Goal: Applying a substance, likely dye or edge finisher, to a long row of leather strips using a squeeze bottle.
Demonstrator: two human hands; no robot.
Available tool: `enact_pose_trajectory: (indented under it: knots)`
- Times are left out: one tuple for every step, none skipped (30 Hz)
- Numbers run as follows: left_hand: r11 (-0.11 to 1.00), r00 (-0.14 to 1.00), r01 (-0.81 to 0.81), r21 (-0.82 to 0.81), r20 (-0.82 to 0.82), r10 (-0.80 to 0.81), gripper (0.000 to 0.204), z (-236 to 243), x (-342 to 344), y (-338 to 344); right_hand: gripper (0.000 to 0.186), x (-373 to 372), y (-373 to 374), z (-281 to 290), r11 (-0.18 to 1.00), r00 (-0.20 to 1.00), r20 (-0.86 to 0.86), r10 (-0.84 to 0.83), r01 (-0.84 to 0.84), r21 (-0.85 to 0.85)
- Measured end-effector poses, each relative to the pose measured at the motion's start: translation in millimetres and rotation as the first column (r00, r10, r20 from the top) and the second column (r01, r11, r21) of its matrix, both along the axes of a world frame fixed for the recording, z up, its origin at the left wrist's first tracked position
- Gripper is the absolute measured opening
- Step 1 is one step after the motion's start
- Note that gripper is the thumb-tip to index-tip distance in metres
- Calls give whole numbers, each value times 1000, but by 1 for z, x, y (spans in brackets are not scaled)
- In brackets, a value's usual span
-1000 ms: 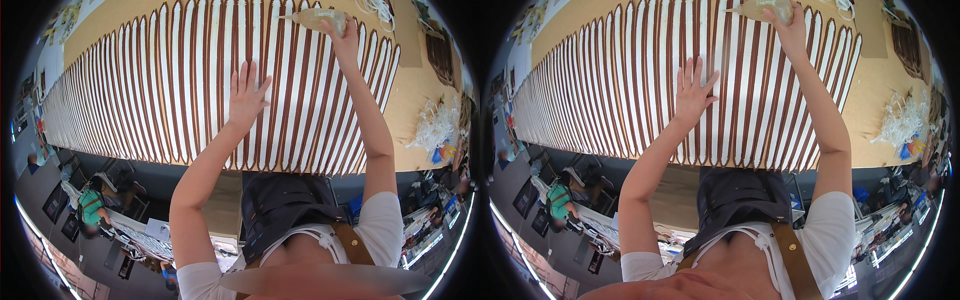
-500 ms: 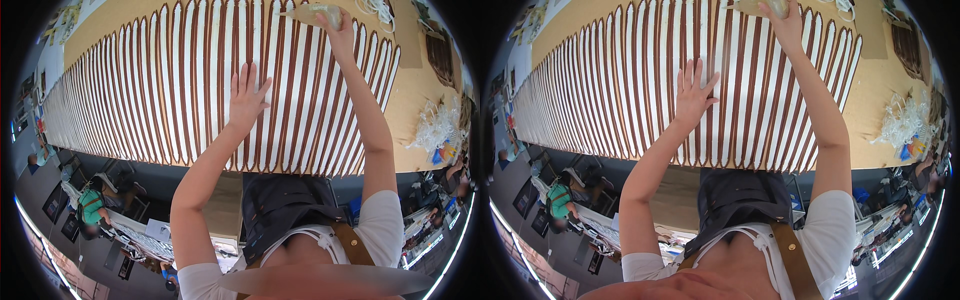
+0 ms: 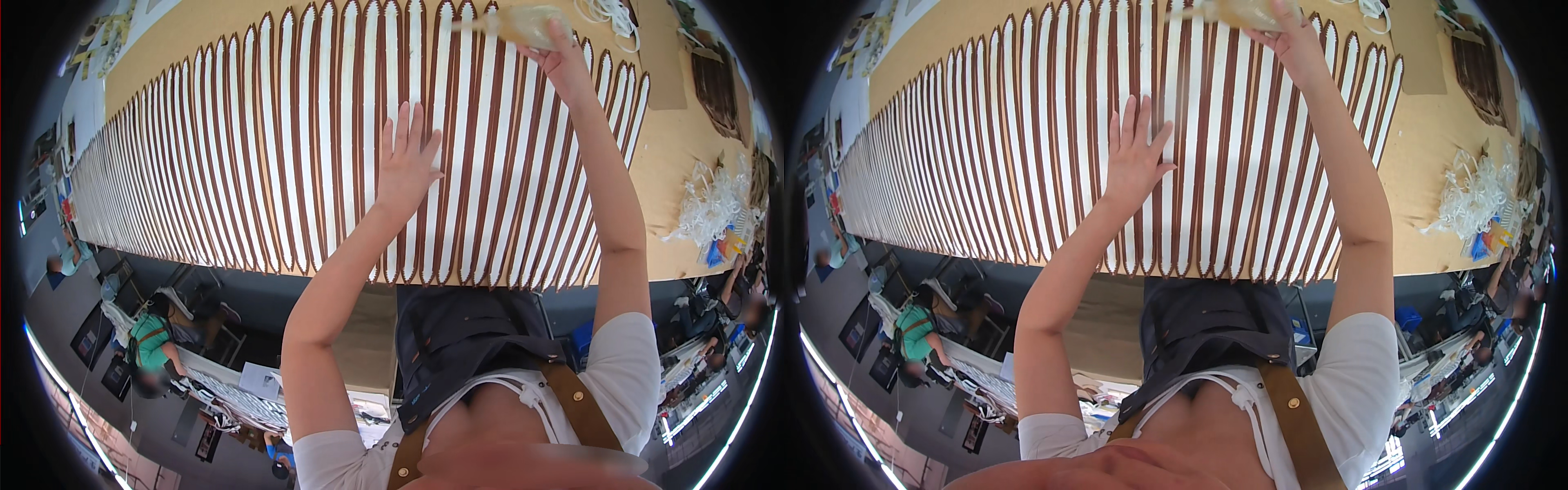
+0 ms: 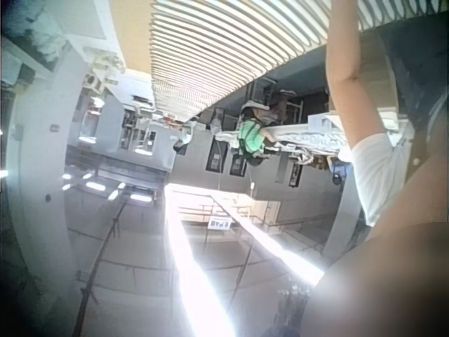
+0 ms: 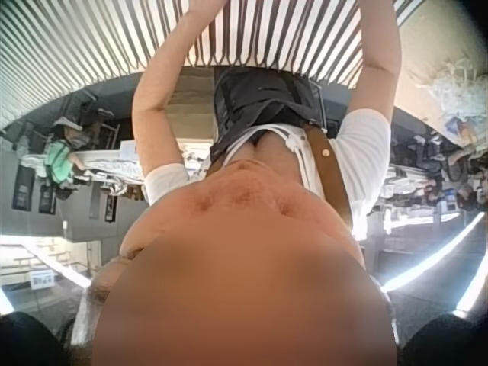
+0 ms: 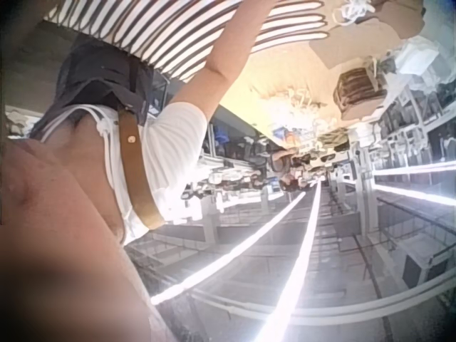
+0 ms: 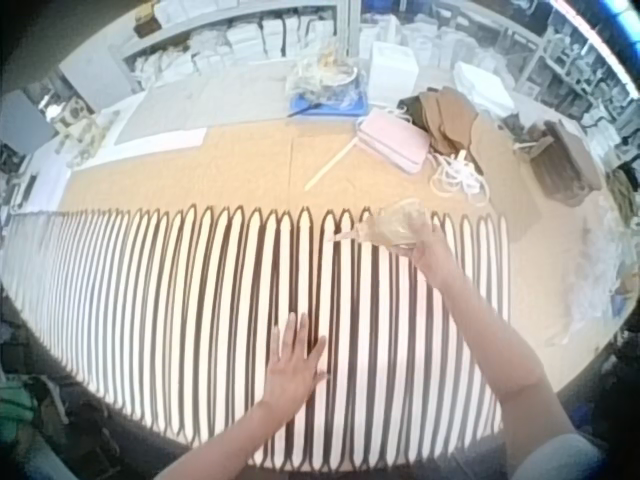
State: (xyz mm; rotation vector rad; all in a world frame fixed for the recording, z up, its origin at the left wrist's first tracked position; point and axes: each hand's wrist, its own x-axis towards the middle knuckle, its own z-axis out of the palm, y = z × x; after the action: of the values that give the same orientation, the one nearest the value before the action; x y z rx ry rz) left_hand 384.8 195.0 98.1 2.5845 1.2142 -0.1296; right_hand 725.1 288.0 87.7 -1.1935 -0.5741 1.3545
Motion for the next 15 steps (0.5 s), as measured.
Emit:
enact_pose_trajectory:
  knots:
    - [1000, 1000, 1, 1, 1, -1, 85, 0, 2, -1, 69, 3, 4, -1, 1000, 1000, 1, -1, 1, 1]
    - [1000, 1000, 14, 25, 12, -15, 85, 1, 5, -3, 68, 5, 9, -2, 993, 986, 134, -94, 83, 87]
    - [998, 999, 26, 50, 22, -27, 86, 0, 7, -5, 67, 6, 12, -2, 972, 948, 254, -194, 150, 182]
    - [998, 999, 26, 51, 21, -27, 86, -3, 7, -7, 67, 5, 15, -3, 972, 948, 253, -194, 150, 183]
    - [998, 999, 35, 48, 9, -36, 86, -7, 7, -9, 64, 4, 18, -5, 965, 817, 514, -261, 208, 161]
    - [998, 999, 46, 45, -2, -46, 87, -8, 7, -9, 63, 4, 20, -6, 951, 614, 733, -294, 269, 156]
    - [998, 999, 47, 45, -1, -47, 87, -8, 8, -9, 63, 6, 22, -7, 950, 613, 733, -295, 270, 156]
    - [998, 999, 43, 50, -3, -42, 88, -8, 8, -9, 61, 8, 24, -8, 966, 618, 746, -251, 208, 153]
    - [998, 999, 36, 54, -7, -36, 88, -8, 8, -10, 60, 8, 25, -7, 979, 621, 757, -205, 143, 148]
    - [998, 999, 35, 54, -9, -35, 88, -8, 7, -10, 60, 7, 26, -6, 979, 623, 755, -204, 142, 148]
    - [998, 999, 34, 57, 1, -34, 89, -8, 7, -10, 59, 6, 27, -6, 980, 615, 763, -197, 124, 153]
    - [998, 999, 33, 60, 11, -34, 89, -9, 8, -10, 59, 5, 27, -6, 981, 607, 772, -191, 106, 160]
    - [998, 999, 33, 60, 11, -34, 89, -9, 8, -10, 59, 5, 27, -6, 981, 607, 771, -191, 106, 160]
    - [998, 999, 32, 62, 12, -33, 89, -10, 7, -10, 62, 4, 28, -6, 984, 584, 791, -179, 105, 145]
    - [998, 999, 31, 63, 14, -32, 90, -9, 8, -10, 65, 4, 28, -6, 986, 561, 811, -167, 105, 130]
